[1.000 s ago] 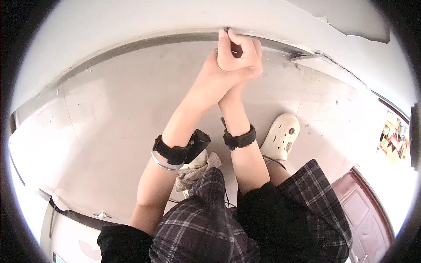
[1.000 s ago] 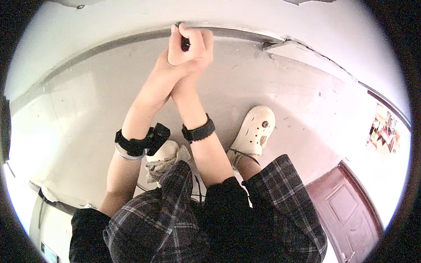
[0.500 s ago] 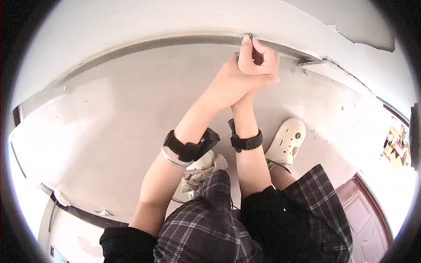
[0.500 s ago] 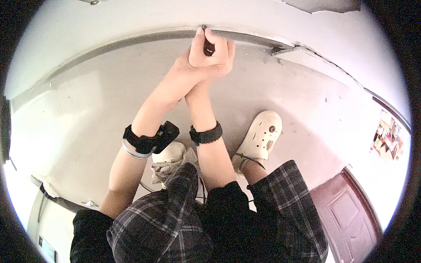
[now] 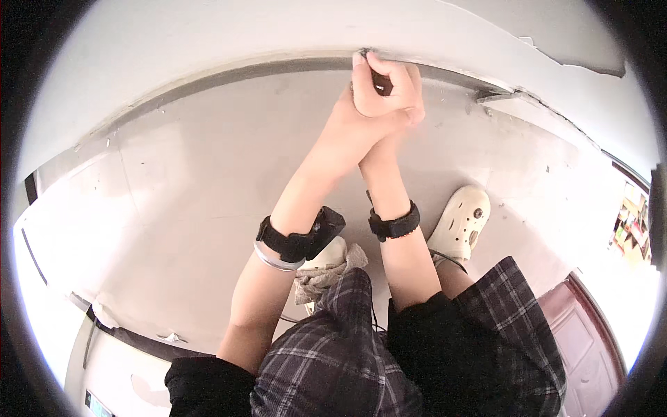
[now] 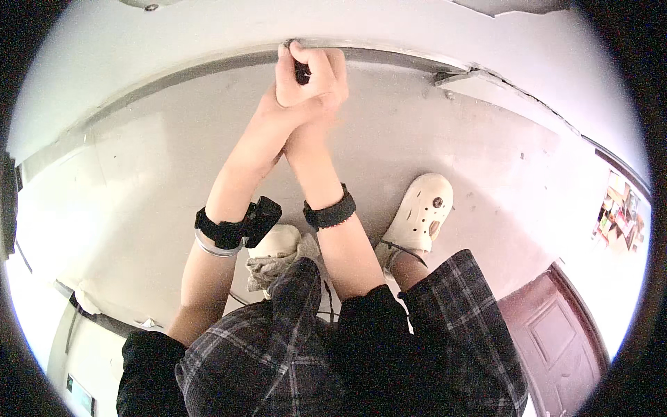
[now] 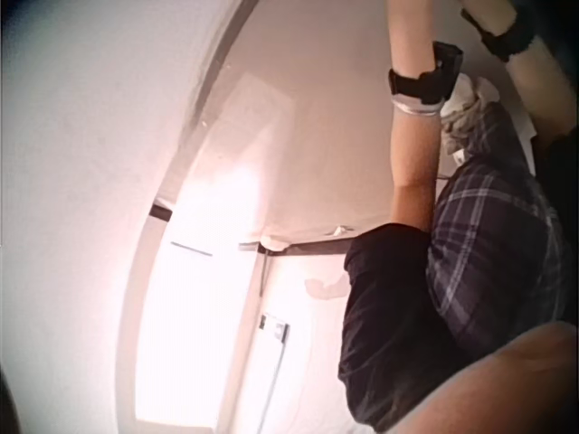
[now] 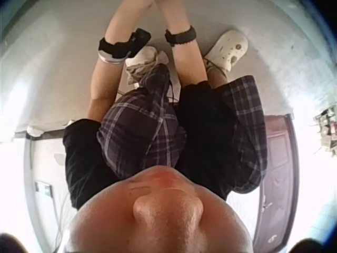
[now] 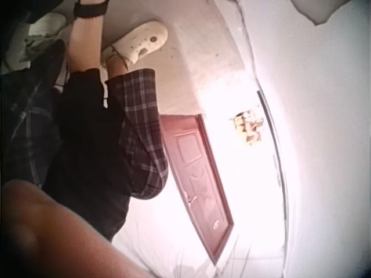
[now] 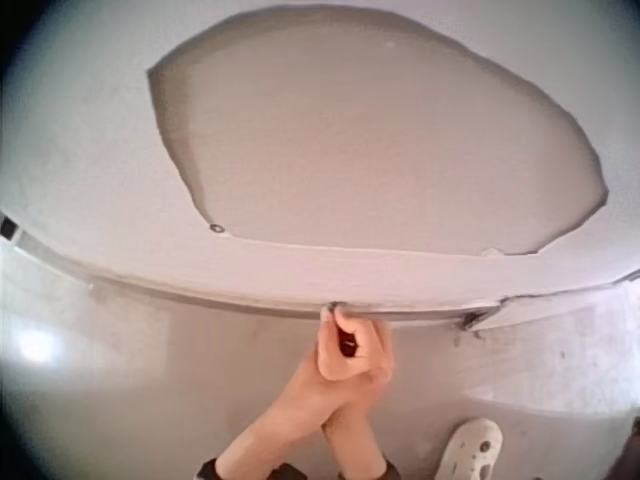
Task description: The person is sanding the edge of a wall or ceiling molding using an abrasive pad to remove peeling paint or smooth the surface.
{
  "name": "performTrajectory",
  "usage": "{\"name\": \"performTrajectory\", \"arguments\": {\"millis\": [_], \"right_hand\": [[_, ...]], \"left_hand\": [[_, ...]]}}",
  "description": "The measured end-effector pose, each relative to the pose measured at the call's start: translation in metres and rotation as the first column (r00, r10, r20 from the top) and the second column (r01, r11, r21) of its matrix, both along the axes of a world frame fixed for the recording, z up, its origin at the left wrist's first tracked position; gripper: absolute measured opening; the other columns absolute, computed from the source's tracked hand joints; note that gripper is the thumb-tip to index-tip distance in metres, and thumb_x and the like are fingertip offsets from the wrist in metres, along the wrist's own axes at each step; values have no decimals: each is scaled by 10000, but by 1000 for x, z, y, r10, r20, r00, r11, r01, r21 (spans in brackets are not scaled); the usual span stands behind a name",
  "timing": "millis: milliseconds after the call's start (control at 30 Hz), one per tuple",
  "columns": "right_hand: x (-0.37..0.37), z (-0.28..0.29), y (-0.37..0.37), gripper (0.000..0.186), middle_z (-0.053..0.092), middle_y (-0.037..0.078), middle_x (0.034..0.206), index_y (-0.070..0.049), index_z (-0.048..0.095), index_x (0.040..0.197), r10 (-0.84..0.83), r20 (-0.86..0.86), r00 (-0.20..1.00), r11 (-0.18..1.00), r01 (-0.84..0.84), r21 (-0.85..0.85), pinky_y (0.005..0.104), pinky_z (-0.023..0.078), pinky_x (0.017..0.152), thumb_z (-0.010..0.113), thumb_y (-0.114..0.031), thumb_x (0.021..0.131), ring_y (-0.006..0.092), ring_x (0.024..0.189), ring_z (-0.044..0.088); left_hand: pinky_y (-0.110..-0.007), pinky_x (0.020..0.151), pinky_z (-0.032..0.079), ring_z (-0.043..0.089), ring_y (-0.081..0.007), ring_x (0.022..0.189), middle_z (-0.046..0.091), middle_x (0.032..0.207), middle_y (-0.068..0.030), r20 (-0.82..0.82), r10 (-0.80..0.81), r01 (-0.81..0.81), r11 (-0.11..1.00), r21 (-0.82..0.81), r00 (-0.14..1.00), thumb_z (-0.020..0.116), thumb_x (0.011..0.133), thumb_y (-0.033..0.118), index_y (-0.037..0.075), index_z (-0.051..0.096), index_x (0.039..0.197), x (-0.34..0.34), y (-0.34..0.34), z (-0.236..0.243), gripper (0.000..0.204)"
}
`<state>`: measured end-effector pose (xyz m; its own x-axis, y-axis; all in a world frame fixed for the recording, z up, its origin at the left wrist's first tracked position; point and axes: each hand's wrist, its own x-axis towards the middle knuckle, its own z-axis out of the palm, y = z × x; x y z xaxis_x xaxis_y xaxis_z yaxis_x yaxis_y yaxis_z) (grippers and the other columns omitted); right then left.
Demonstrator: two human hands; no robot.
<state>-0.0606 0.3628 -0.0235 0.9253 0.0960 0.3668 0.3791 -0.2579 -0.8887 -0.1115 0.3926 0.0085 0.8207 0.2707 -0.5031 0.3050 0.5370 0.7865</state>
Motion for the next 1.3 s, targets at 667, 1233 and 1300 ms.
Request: {"name": "performTrajectory", "arguments": {"millis": [667,1233,1300], "right_hand": [[-4,9,-5,89,552,70,738,-51,618,766,197,5,980,976,-197,92,287,417,538,694,-71,726,187,608,518],[44,-9,-56,85,555,71,766,-41,637,814,-196,89,977,979,200,-44,280,424,573,671,-58,738,165,669,519],[41,-8,-53,75,555,77,767,-37,632,802,-208,68,976,970,215,-117,282,421,569,666,-49,737,169,667,519]], "left_hand": [[-310,871,420,517,-197,1027,521,1110,-127,99,86,-101,982,161,991,716,736,234,-57,412,1217,2,-4,-5,638],[-362,876,449,554,-325,1053,519,1083,-236,150,-134,94,963,251,980,745,638,375,-61,363,1273,54,-46,-7,860],[-364,851,457,570,-303,1013,546,1058,-221,150,-172,141,971,194,974,737,651,362,-60,433,1196,48,-37,-2,753]]}}
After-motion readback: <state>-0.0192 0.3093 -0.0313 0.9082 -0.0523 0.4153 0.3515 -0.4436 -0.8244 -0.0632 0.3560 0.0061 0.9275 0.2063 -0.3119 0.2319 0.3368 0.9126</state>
